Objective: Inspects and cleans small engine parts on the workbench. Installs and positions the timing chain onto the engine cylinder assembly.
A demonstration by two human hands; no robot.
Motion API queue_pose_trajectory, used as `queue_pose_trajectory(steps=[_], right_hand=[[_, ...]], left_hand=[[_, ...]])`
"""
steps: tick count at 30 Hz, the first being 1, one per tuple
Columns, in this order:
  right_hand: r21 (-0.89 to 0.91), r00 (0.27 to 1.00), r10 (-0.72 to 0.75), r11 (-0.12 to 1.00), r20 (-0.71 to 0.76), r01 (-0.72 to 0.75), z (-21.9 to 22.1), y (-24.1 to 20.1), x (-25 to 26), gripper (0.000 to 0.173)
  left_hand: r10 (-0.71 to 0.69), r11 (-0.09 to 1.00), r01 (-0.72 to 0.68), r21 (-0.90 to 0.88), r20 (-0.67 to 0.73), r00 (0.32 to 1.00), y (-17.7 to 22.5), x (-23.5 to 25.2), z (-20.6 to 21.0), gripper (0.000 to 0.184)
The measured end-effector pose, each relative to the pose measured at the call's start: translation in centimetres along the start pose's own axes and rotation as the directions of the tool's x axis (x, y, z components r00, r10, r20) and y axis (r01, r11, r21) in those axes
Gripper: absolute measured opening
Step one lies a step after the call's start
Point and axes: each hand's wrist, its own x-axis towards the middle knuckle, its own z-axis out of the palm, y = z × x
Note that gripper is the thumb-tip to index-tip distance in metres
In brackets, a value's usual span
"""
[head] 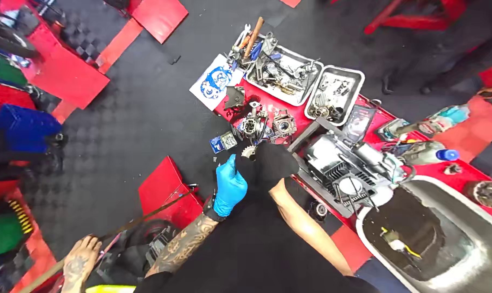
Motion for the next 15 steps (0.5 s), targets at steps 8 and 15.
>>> queue_pose_trajectory(steps=[8, 15], right_hand=[[-0.245, 0.763, -0.134, 0.900, 0.632, 0.360, -1.4, 6.1, 4.0, 0.031], [0.461, 0.828, -0.526, 0.794, 0.196, 0.396, -1.4, -4.2, 9.1, 0.047]], left_hand=[[-0.132, 0.909, -0.044, -0.414, -0.387, 0.912, -4.5, 3.8, -2.4, 0.017], [-0.028, 0.999, 0.029, -0.017, 0.087, 0.996, -4.6, 8.7, -7.0, 0.017]])
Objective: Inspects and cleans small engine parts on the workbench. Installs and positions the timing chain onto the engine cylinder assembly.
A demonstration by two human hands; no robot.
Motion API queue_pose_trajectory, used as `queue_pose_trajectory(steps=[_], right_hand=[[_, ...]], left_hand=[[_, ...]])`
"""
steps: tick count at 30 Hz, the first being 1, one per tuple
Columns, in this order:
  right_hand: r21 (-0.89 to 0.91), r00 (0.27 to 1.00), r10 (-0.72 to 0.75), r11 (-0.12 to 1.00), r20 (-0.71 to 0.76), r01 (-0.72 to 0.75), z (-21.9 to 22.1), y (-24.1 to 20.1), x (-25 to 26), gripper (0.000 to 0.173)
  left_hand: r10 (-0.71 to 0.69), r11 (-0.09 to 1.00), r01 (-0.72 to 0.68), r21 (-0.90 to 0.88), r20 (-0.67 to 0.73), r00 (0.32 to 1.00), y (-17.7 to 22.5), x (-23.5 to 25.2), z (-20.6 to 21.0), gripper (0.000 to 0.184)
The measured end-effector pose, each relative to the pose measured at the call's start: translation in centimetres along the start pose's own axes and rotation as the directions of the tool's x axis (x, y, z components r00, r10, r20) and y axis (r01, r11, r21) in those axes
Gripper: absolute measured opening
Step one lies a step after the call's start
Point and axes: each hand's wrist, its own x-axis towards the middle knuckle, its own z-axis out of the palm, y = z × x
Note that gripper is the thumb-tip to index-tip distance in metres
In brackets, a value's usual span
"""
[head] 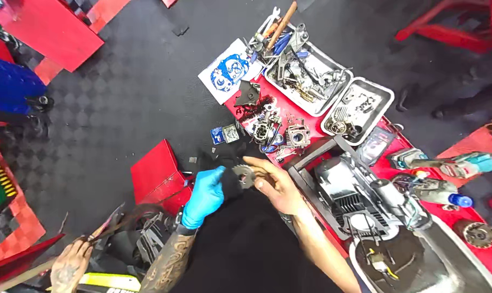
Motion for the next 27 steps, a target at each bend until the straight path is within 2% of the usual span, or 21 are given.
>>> queue_pose_trajectory(steps=[2, 4, 5, 6, 7, 8, 9, 11, 12, 14, 17, 19, 22, 24, 26, 27], right_hand=[[0.024, 0.996, -0.029, 0.999, -0.079, 0.031, 1.1, 0.2, 3.5, 0.031], [0.082, 0.994, 0.043, 0.996, -0.100, -0.035, 1.1, 1.2, 6.1, 0.023], [0.150, 0.989, 0.085, 0.986, -0.120, -0.067, 1.0, 1.9, 7.2, 0.021], [0.217, 0.981, 0.121, 0.972, -0.154, -0.086, 0.7, 2.5, 8.2, 0.020], [0.273, 0.970, 0.154, 0.957, -0.186, -0.100, 0.3, 3.2, 8.9, 0.019], [0.327, 0.959, 0.186, 0.939, -0.212, -0.110, -0.1, 3.9, 9.2, 0.019], [0.376, 0.950, 0.208, 0.920, -0.233, -0.109, -0.6, 4.5, 9.4, 0.020], [0.451, 0.942, 0.219, 0.889, -0.256, -0.084, -1.9, 5.5, 9.5, 0.023], [0.478, 0.933, 0.231, 0.875, -0.277, -0.075, -2.4, 5.8, 9.5, 0.025], [0.492, 0.903, 0.249, 0.869, -0.349, -0.049, -3.0, 6.0, 9.5, 0.024], [0.470, 0.819, 0.317, 0.880, -0.479, -0.065, -2.5, 5.4, 10.4, 0.019], [0.428, 0.759, 0.381, 0.891, -0.528, -0.150, -1.9, 4.8, 11.4, 0.022], [0.319, 0.728, 0.420, 0.904, -0.541, -0.284, -1.5, 4.3, 11.1, 0.025], [0.212, 0.704, 0.409, 0.911, -0.580, -0.355, -1.3, 4.1, 9.2, 0.025], [0.090, 0.626, 0.347, 0.910, -0.699, -0.404, -0.6, 3.9, 6.7, 0.021], [0.045, 0.555, 0.296, 0.906, -0.777, -0.421, 0.0, 3.7, 5.6, 0.027]], left_hand=[[-0.047, 0.988, 0.032, 0.152, 0.097, 0.994, 1.0, 2.2, -1.7, 0.018], [-0.186, 0.955, 0.146, 0.260, 0.136, 0.973, 1.7, 5.1, -3.9, 0.019], [-0.237, 0.941, 0.180, 0.288, 0.175, 0.956, 0.7, 6.9, -5.1, 0.020], [-0.158, 0.959, 0.098, 0.266, 0.212, 0.964, -3.0, 9.1, -6.3, 0.019], [0.295, 0.951, -0.302, 0.063, 0.103, 0.950, -11.6, 11.7, -6.3, 0.017], [0.471, 0.877, -0.459, -0.139, 0.066, 0.880, -17.4, 14.5, -6.6, 0.015], [0.490, 0.853, -0.448, -0.267, 0.116, 0.864, -19.9, 16.6, -7.6, 0.014], [0.439, 0.845, -0.300, -0.443, 0.255, 0.862, -21.0, 19.8, -9.7, 0.024], [0.412, 0.842, -0.239, -0.483, 0.291, 0.864, -20.8, 21.0, -10.3, 0.029], [0.388, 0.851, -0.203, -0.484, 0.319, 0.865, -19.9, 23.4, -10.3, 0.026], [0.431, 0.825, -0.212, -0.524, 0.341, 0.835, -18.0, 27.0, -6.7, 0.031], [0.448, 0.811, -0.220, -0.542, 0.333, 0.830, -15.9, 29.0, -3.5, 0.032], [0.462, 0.813, -0.284, -0.509, 0.266, 0.846, -11.6, 32.3, 0.3, 0.030], [0.512, 0.772, -0.323, -0.548, 0.234, 0.827, -8.4, 34.1, 2.3, 0.037], [0.539, 0.723, -0.243, -0.646, 0.309, 0.784, -5.3, 34.2, 4.6, 0.042], [0.542, 0.723, -0.179, -0.667, 0.388, 0.745, -4.0, 33.5, 5.7, 0.042]])
